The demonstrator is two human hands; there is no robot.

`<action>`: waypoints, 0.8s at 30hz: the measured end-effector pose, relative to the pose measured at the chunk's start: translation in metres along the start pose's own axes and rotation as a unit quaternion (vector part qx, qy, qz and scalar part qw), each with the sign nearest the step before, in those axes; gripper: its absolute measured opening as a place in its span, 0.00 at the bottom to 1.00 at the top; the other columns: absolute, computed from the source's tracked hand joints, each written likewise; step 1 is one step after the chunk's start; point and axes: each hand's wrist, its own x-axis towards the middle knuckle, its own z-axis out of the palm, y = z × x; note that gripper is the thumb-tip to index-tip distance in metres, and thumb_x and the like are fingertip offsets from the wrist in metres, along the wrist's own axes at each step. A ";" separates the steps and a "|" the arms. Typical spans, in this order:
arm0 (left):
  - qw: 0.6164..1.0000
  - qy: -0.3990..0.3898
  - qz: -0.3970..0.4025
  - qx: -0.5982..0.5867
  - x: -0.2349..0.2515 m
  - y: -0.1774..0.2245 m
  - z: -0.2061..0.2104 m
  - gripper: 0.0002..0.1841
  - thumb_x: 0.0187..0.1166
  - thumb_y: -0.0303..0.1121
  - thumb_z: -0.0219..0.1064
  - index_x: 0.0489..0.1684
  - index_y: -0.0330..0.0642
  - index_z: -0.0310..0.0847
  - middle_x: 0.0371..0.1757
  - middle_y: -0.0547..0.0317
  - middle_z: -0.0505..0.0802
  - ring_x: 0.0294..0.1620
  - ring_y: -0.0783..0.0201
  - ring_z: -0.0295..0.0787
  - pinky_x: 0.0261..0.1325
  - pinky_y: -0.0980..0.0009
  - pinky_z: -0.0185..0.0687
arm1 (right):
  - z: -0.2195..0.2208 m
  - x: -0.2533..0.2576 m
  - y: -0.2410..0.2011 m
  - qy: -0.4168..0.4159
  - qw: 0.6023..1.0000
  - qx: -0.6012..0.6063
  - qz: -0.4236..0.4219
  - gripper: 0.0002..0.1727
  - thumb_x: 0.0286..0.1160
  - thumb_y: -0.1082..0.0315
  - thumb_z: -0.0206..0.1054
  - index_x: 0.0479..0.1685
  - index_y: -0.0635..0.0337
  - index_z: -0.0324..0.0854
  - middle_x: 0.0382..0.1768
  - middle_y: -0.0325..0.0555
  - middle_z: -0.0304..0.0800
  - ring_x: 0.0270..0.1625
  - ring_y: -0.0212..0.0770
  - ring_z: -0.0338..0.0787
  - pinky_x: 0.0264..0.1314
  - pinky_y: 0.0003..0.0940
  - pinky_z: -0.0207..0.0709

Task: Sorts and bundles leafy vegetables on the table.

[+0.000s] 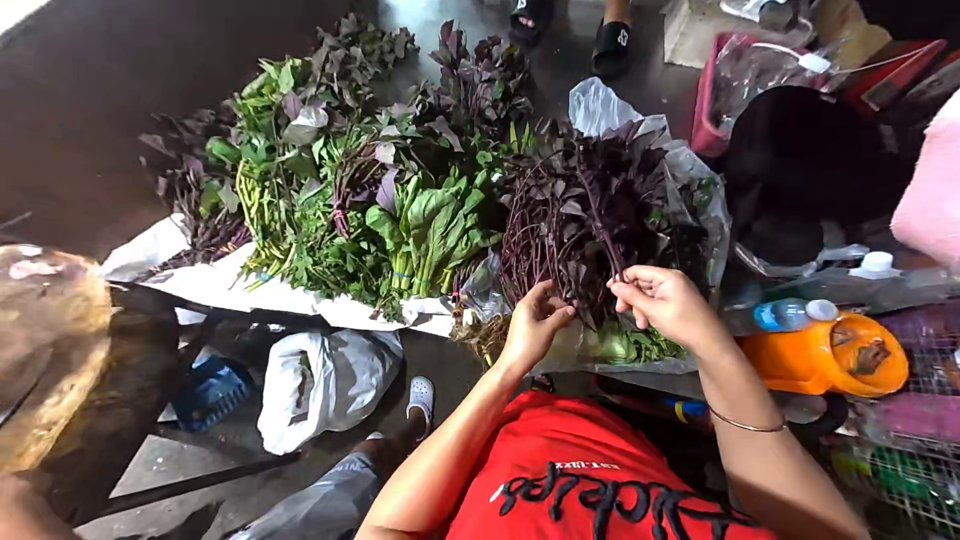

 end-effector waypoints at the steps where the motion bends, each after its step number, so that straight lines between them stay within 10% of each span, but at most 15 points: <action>1: 1.000 0.002 0.000 -0.005 0.000 0.000 0.000 0.26 0.79 0.23 0.68 0.76 0.26 0.66 0.42 0.52 0.94 0.41 0.64 0.94 0.55 0.66 0.91 | 0.000 0.001 0.001 -0.008 1.000 0.008 0.005 0.07 0.86 0.70 0.64 0.46 0.63 0.86 0.25 0.36 0.90 0.17 0.23 0.78 0.21 0.18 0.74; 11: 0.999 -0.008 0.015 -0.033 -0.001 0.004 0.002 0.23 0.78 0.21 0.68 0.70 0.29 0.68 0.38 0.53 0.95 0.39 0.63 0.95 0.53 0.65 0.91 | 0.027 -0.007 0.004 -0.055 0.997 -0.033 0.053 0.11 0.87 0.63 0.64 0.44 0.62 0.85 0.26 0.37 0.87 0.21 0.25 0.79 0.27 0.22 0.75; 17: 0.998 0.027 0.032 -0.043 0.004 0.006 0.008 0.13 0.86 0.27 0.60 0.61 0.29 0.80 0.42 0.52 0.94 0.41 0.64 0.94 0.51 0.63 0.92 | 0.042 -0.007 0.001 0.001 0.986 -0.162 0.026 0.20 0.77 0.56 0.73 0.42 0.68 0.82 0.30 0.55 0.84 0.37 0.52 0.85 0.47 0.55 0.78; 24: 0.992 0.060 0.062 -0.088 0.012 0.010 0.009 0.07 0.85 0.24 0.60 0.52 0.32 0.81 0.35 0.55 0.93 0.34 0.65 0.92 0.45 0.66 0.92 | 0.021 -0.002 0.014 0.005 0.999 -0.032 0.004 0.15 0.79 0.58 0.72 0.35 0.62 0.83 0.27 0.42 0.83 0.31 0.34 0.84 0.40 0.36 0.79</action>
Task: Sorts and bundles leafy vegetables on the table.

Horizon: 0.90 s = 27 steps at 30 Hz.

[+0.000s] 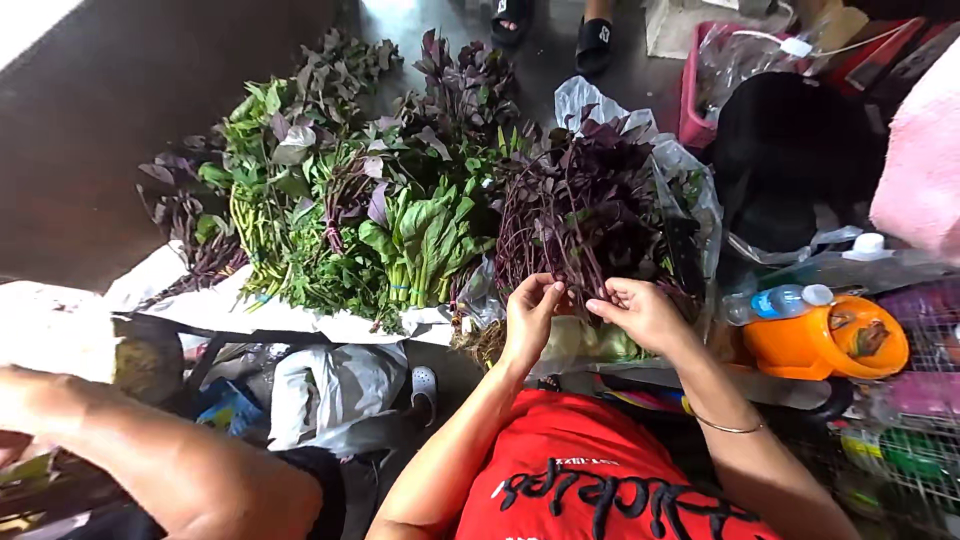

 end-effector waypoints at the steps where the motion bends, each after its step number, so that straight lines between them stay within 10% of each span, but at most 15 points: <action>1: 1.000 0.002 -0.002 -0.001 0.001 0.001 -0.002 0.07 0.86 0.24 0.60 0.52 0.32 0.81 0.35 0.55 0.93 0.34 0.64 0.93 0.44 0.65 0.92 | -0.007 -0.001 0.001 0.012 0.999 0.032 -0.010 0.12 0.77 0.60 0.73 0.34 0.61 0.83 0.26 0.40 0.84 0.30 0.31 0.84 0.38 0.32 0.80; 4: 1.000 -0.002 -0.006 -0.004 0.002 0.004 -0.007 0.07 0.85 0.24 0.60 0.53 0.32 0.80 0.34 0.55 0.93 0.34 0.64 0.93 0.44 0.65 0.92 | -0.021 -0.008 -0.003 0.018 0.995 0.087 -0.043 0.09 0.72 0.64 0.75 0.31 0.55 0.81 0.24 0.31 0.84 0.26 0.21 0.82 0.31 0.18 0.76; 9: 0.999 -0.025 -0.038 -0.024 0.003 0.009 0.000 0.10 0.87 0.26 0.59 0.57 0.29 0.81 0.38 0.54 0.92 0.35 0.64 0.92 0.44 0.65 0.92 | 0.003 -0.015 0.004 -0.055 0.998 -0.008 0.002 0.16 0.72 0.58 0.76 0.39 0.65 0.84 0.29 0.42 0.81 0.31 0.32 0.77 0.39 0.34 0.74; 16: 0.995 -0.044 -0.078 0.034 0.008 0.015 0.001 0.06 0.83 0.23 0.62 0.50 0.30 0.81 0.32 0.57 0.91 0.29 0.67 0.90 0.40 0.69 0.91 | -0.006 -0.016 0.006 -0.073 0.996 0.036 0.033 0.17 0.85 0.58 0.65 0.33 0.63 0.85 0.23 0.35 0.83 0.18 0.22 0.75 0.24 0.19 0.71; 27: 0.985 -0.053 -0.155 0.049 0.014 0.010 0.011 0.05 0.86 0.26 0.63 0.47 0.32 0.78 0.33 0.56 0.89 0.30 0.67 0.88 0.38 0.70 0.88 | -0.013 -0.013 0.024 -0.095 0.995 0.007 0.004 0.18 0.84 0.58 0.65 0.28 0.62 0.85 0.24 0.34 0.84 0.21 0.21 0.74 0.27 0.20 0.70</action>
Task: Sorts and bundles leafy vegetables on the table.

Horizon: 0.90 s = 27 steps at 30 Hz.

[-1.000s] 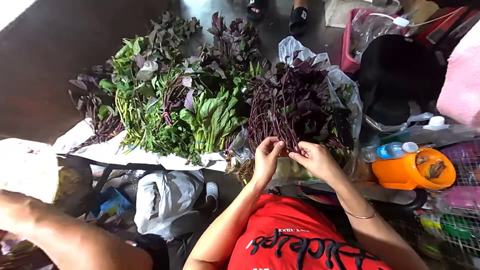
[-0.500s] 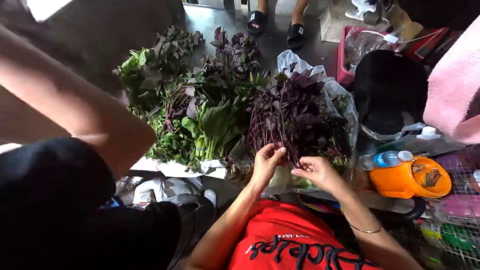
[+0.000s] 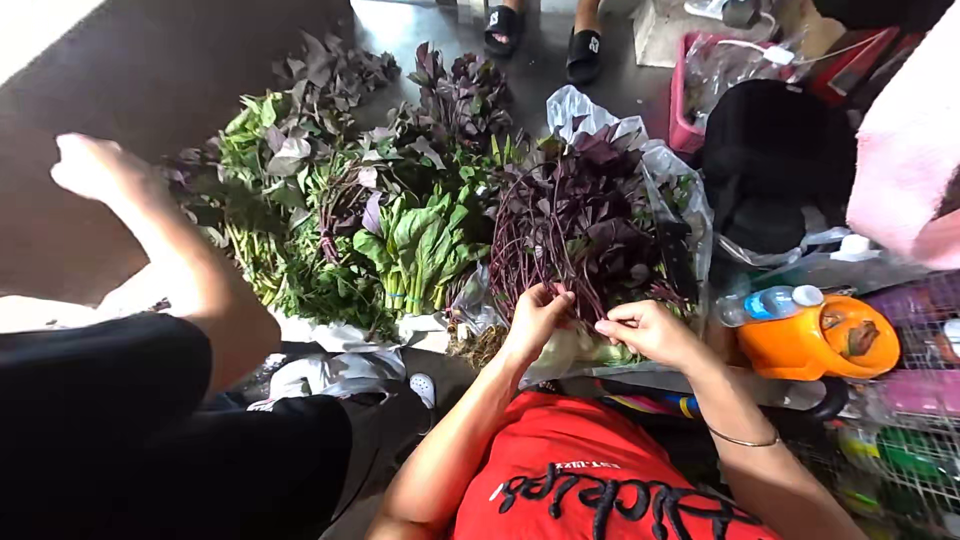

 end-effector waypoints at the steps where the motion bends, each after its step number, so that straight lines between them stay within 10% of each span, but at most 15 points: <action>1: 1.000 -0.003 -0.001 0.005 0.000 0.001 0.000 0.04 0.86 0.26 0.62 0.46 0.33 0.78 0.32 0.56 0.88 0.29 0.67 0.88 0.37 0.71 0.88 | -0.001 0.000 0.000 0.019 1.000 0.000 -0.003 0.18 0.85 0.58 0.65 0.29 0.62 0.86 0.24 0.34 0.84 0.20 0.20 0.74 0.27 0.20 0.70; 12: 0.990 -0.063 0.047 0.119 -0.002 0.008 -0.004 0.16 0.88 0.34 0.61 0.61 0.28 0.77 0.44 0.49 0.91 0.38 0.63 0.92 0.46 0.64 0.92 | 0.020 0.009 -0.017 -0.008 0.996 -0.021 0.083 0.15 0.86 0.59 0.65 0.41 0.64 0.86 0.30 0.39 0.89 0.25 0.28 0.80 0.34 0.30 0.76; 18: 0.864 0.208 0.115 0.444 0.037 0.035 -0.063 0.29 0.87 0.45 0.62 0.81 0.36 0.69 0.74 0.31 0.79 0.61 0.36 0.87 0.62 0.39 0.84 | 0.001 0.004 -0.009 -0.006 0.996 0.085 0.002 0.12 0.86 0.62 0.62 0.38 0.59 0.85 0.24 0.29 0.84 0.18 0.19 0.70 0.22 0.17 0.63; 21: 0.862 0.155 0.070 0.478 0.067 0.044 -0.090 0.19 0.90 0.43 0.58 0.58 0.34 0.84 0.56 0.32 0.89 0.56 0.35 0.89 0.59 0.34 0.81 | -0.022 -0.006 -0.016 0.066 0.969 0.232 -0.056 0.09 0.83 0.67 0.61 0.38 0.53 0.86 0.22 0.24 0.85 0.16 0.15 0.69 0.18 0.12 0.61; 27: 0.906 0.172 0.074 0.379 0.056 0.092 -0.153 0.23 0.94 0.43 0.51 0.58 0.31 0.84 0.46 0.37 0.92 0.46 0.43 0.91 0.57 0.40 0.83 | -0.152 -0.032 -0.010 0.173 0.882 0.381 -0.218 0.09 0.85 0.54 0.63 0.40 0.39 0.88 0.27 0.19 0.85 0.22 0.14 0.77 0.23 0.08 0.71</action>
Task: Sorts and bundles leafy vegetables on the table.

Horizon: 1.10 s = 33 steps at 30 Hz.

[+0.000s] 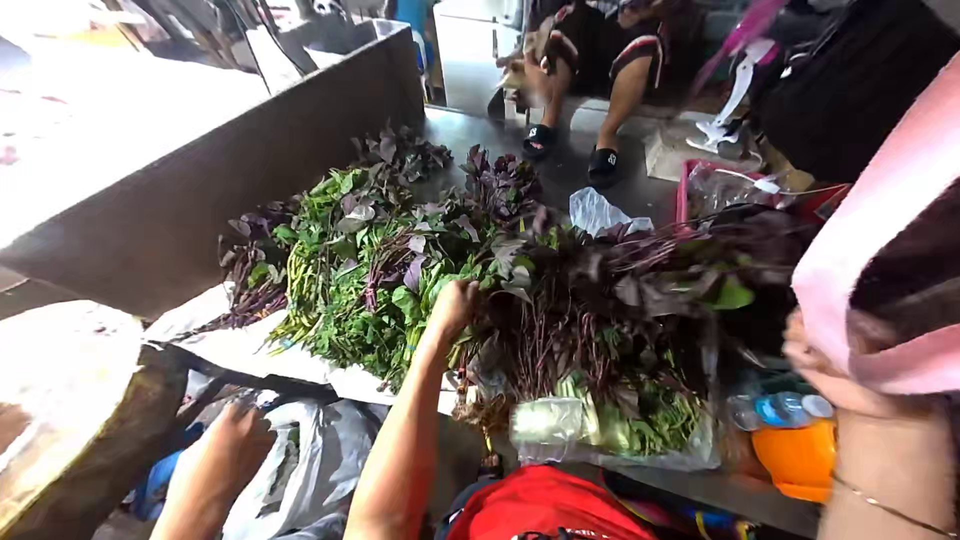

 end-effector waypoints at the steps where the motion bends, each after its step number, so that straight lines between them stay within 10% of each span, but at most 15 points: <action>1: 1.000 0.007 0.003 -0.027 0.002 0.003 -0.010 0.22 0.94 0.42 0.51 0.56 0.31 0.84 0.43 0.40 0.92 0.42 0.48 0.89 0.52 0.45 0.84 | -0.009 0.008 -0.013 -0.009 1.000 -0.001 -0.018 0.10 0.85 0.53 0.64 0.39 0.38 0.89 0.25 0.18 0.86 0.21 0.13 0.78 0.23 0.07 0.71; 6: 0.981 0.007 0.063 -0.181 -0.001 0.066 -0.016 0.21 0.95 0.41 0.47 0.48 0.34 0.82 0.29 0.57 0.87 0.22 0.69 0.77 0.27 0.70 0.75 | 0.001 0.052 -0.037 0.097 0.977 -0.183 -0.048 0.14 0.88 0.67 0.51 0.38 0.45 0.82 0.21 0.20 0.80 0.14 0.14 0.66 0.17 0.09 0.62; 13: 0.905 -0.197 0.000 -0.378 -0.037 0.096 0.098 0.19 0.95 0.37 0.46 0.61 0.33 0.80 0.28 0.63 0.84 0.17 0.76 0.70 0.21 0.80 0.66 | 0.066 0.073 -0.041 0.067 0.875 -0.478 -0.038 0.13 0.88 0.57 0.61 0.49 0.56 0.83 0.30 0.36 0.80 0.25 0.27 0.72 0.30 0.28 0.69; 16: 0.875 -0.219 -0.075 -0.426 -0.059 0.071 0.141 0.18 0.96 0.35 0.44 0.61 0.32 0.77 0.27 0.64 0.84 0.16 0.77 0.70 0.19 0.82 0.66 | 0.097 0.060 0.004 -0.025 0.853 -0.507 0.121 0.16 0.90 0.64 0.59 0.52 0.73 0.80 0.34 0.58 0.86 0.35 0.47 0.86 0.44 0.49 0.81; 19: 0.864 -0.229 -0.096 -0.437 -0.075 0.059 0.162 0.17 0.96 0.34 0.45 0.60 0.32 0.78 0.26 0.63 0.86 0.17 0.76 0.73 0.20 0.80 0.68 | 0.111 0.029 0.076 -0.158 0.804 -0.501 0.280 0.20 0.91 0.58 0.57 0.56 0.69 0.82 0.40 0.57 0.90 0.43 0.51 0.90 0.56 0.53 0.81; 33: 0.837 -0.187 -0.066 -0.509 -0.082 0.057 0.174 0.22 0.96 0.34 0.37 0.44 0.35 0.79 0.23 0.63 0.85 0.16 0.74 0.76 0.20 0.79 0.73 | 0.113 -0.028 0.100 -0.195 0.753 -0.532 0.335 0.21 0.93 0.56 0.53 0.54 0.68 0.82 0.43 0.56 0.91 0.51 0.53 0.90 0.63 0.54 0.77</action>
